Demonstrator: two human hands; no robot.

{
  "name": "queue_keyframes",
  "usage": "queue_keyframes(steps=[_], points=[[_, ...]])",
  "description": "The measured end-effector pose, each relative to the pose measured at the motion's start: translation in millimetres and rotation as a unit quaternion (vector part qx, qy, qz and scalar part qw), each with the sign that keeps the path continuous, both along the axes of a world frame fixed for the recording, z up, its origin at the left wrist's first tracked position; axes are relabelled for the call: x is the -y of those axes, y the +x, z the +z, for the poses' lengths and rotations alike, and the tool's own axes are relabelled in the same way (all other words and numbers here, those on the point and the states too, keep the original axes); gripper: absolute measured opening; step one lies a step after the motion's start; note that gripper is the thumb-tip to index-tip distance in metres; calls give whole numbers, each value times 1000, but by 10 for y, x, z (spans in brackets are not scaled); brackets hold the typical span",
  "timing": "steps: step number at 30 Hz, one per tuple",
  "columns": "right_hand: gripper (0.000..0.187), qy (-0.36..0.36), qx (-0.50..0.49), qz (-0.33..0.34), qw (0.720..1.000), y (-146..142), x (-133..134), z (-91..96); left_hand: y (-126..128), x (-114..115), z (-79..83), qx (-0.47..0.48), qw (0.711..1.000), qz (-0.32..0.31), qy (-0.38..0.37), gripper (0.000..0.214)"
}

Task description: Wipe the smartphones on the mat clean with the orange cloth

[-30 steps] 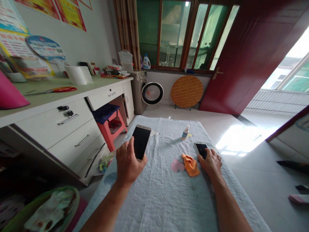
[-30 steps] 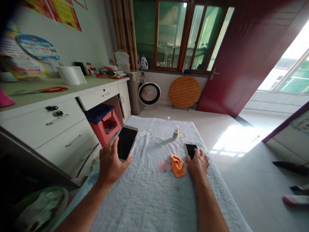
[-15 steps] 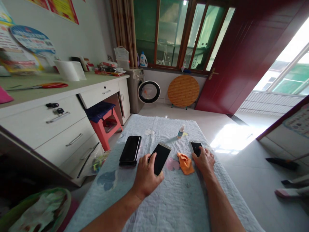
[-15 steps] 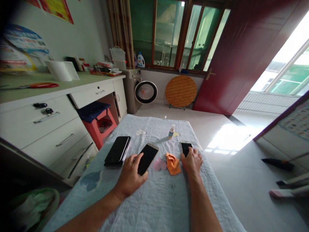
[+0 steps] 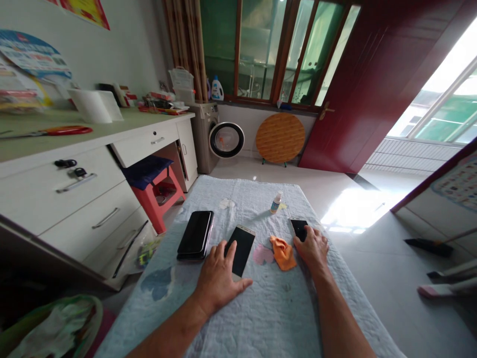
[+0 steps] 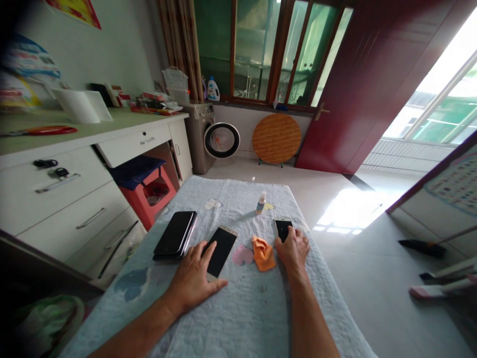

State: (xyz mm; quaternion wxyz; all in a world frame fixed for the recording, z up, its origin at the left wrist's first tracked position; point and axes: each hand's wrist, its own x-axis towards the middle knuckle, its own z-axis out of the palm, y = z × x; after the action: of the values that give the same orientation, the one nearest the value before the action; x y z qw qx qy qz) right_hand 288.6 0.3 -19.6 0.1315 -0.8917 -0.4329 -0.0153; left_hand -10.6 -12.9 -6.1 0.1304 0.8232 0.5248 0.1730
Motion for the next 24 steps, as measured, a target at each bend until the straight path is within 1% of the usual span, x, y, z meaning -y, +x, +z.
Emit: queue_keyframes(steps=[8,14,16,18,19,20,22,24], points=[[57,1,-4,6,1000,9,8,11,-78,-8,33,22,997,-52,-47,98],[58,6,-10,13,1000,8,25,5,-56,12,71,22,995,-62,-79,89],[61,19,-3,9,1000,-17,38,26,-49,17,83,16,995,-60,-78,88],[63,50,10,10,999,-59,56,68,-45,19,93,8,996,-57,-71,87],[62,69,11,30,997,-87,68,94,-44,20,98,3,996,-55,-69,87],[58,84,5,68,994,-120,81,122,-43,19,102,-3,996,-53,-69,88],[47,93,-22,178,979,-194,114,172,-44,14,109,-14,996,-51,-73,89],[40,75,-48,276,957,-273,147,203,-49,2,110,-16,995,-56,-77,91]])
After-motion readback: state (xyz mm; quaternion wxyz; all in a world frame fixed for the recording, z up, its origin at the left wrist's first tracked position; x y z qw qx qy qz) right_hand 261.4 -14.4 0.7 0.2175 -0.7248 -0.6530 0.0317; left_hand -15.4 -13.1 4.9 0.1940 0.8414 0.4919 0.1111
